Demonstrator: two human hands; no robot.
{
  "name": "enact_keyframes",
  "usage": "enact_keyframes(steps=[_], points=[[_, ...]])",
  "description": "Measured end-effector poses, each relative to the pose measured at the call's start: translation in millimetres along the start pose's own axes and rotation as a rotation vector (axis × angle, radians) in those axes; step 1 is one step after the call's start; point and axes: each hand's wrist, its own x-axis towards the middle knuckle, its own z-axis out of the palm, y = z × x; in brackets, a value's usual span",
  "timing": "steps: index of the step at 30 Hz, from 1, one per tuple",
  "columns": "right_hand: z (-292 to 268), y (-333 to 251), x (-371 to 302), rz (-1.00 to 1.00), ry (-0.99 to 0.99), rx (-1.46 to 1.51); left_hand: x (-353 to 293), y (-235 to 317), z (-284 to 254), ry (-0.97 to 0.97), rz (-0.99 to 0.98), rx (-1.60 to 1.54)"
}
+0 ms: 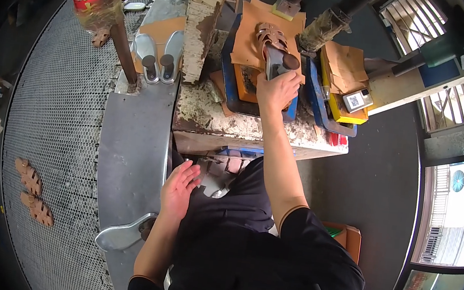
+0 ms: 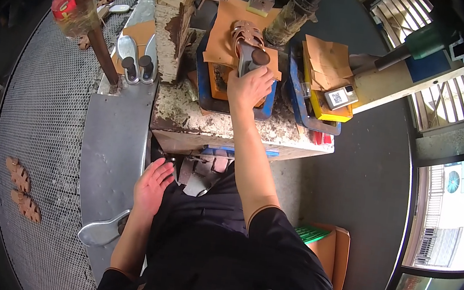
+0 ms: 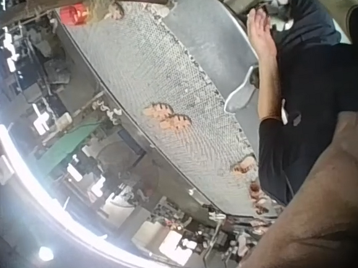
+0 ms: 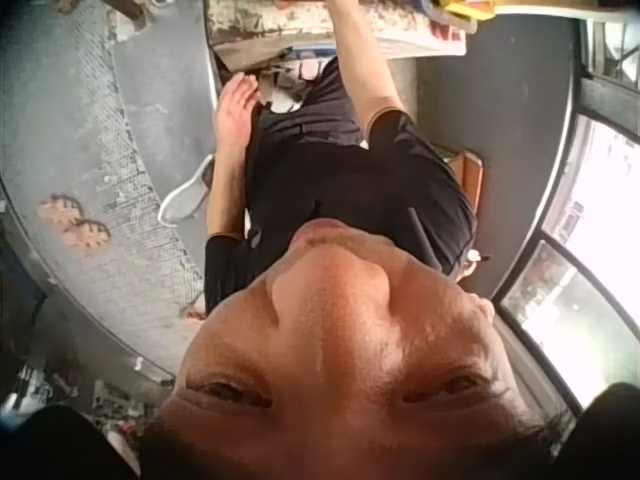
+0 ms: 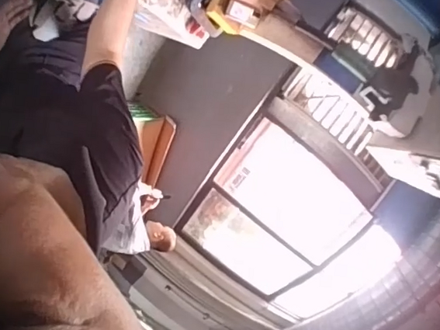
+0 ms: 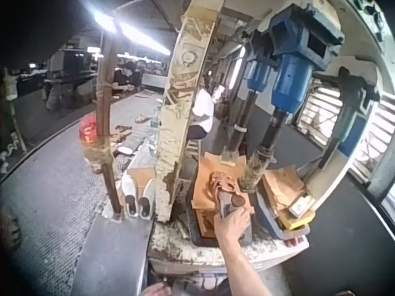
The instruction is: Assemble and press soles onto sandal uppers using a mechanical press.
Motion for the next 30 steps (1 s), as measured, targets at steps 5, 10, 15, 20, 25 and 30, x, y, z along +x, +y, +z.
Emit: enact_keyframes(steps=[5,10,15,20,25,30], points=[[10.7,-7.2,9.5,0.007,0.016,0.012,2.5,0.5,-7.7,0.067,-0.045,0.03],[5.9,-0.7,3.2,0.026,0.025,0.016,-12.1,-4.1,-10.4,0.085,-0.045,0.03],[0.5,-2.5,11.3,0.017,-0.07,0.073,-19.8,-5.0,-6.9,0.112,-0.041,0.023],[-41.9,7.5,-37.5,-0.264,0.061,0.18,-33.1,14.0,-8.1,0.088,0.062,0.027],[-97.0,31.2,-187.2,-0.408,-0.299,0.49,-58.8,62.6,-49.1,0.257,0.315,0.171],[-125.9,41.0,-297.0,-0.31,-0.765,0.624,-77.4,129.0,-112.5,0.493,0.502,0.272]])
